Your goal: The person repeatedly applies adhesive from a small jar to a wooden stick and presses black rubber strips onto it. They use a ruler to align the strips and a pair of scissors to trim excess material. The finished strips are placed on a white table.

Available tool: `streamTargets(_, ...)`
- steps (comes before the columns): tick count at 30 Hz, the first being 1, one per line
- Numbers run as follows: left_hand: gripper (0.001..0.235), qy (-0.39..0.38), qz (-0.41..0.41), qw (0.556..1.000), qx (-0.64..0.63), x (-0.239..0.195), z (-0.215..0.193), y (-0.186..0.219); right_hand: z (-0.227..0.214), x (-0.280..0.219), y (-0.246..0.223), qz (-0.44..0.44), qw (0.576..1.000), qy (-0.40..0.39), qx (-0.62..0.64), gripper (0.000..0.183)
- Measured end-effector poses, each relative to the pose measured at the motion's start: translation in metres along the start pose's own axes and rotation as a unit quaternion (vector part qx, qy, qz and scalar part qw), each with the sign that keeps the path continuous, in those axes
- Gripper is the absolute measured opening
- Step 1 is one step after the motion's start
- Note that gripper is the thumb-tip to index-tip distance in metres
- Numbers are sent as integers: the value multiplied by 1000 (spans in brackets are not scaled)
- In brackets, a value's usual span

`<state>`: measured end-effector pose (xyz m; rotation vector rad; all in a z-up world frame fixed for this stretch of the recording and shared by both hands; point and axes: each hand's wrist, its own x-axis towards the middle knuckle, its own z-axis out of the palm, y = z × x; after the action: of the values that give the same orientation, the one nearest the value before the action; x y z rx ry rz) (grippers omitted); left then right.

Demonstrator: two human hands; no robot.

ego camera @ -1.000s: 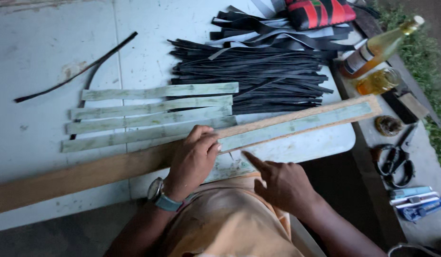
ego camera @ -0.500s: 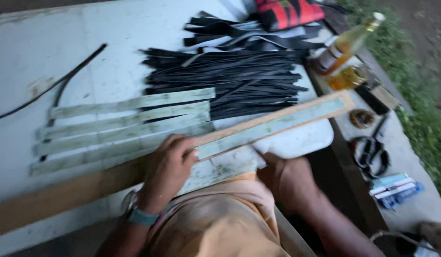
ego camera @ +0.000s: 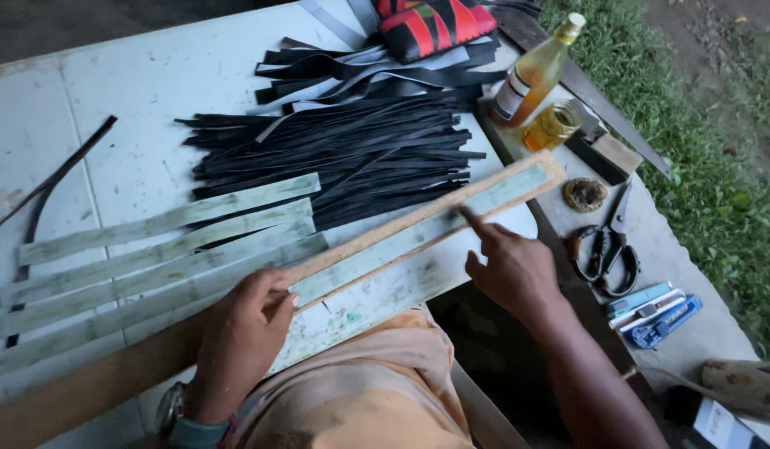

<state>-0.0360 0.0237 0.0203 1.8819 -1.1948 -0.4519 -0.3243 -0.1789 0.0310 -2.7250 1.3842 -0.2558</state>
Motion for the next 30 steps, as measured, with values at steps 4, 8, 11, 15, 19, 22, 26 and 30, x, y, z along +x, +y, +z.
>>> streamTargets(4, 33, -35, -107, 994, -11, 4, 1, 5, -17, 10, -9, -90, 994, -58, 20, 65)
streamTargets(8, 28, -4, -75, 997, -5, 1, -1, 4, -20, -7, -6, -57, 997, -41, 16, 52)
streamTargets(11, 17, 33, 45, 995, 82, 2, -6, 1, -30, 5, 13, -150, 982, 96, -62, 49)
streamTargets(15, 15, 9, 32, 995, 90, -2, 0, -4, -75, 71, 90, 3, 981, 190, -36, 43)
streamTargets(19, 14, 9, 33, 997, 71, -2, 6, -10, -73, 138, 149, 49, 986, 87, -131, 44)
streamTargets(22, 21, -32, -68, 994, 74, -1, 8, -11, -58, 164, 166, 63, 989, 22, -134, 44)
streamTargets(26, 36, -40, -128, 991, 8, 7, 5, -4, -53, 173, 167, 69, 991, -2, -116, 39)
streamTargets(30, 52, -45, -217, 974, 43, 16, 1, 8, -54, 169, 173, 66, 995, 8, -79, 40)
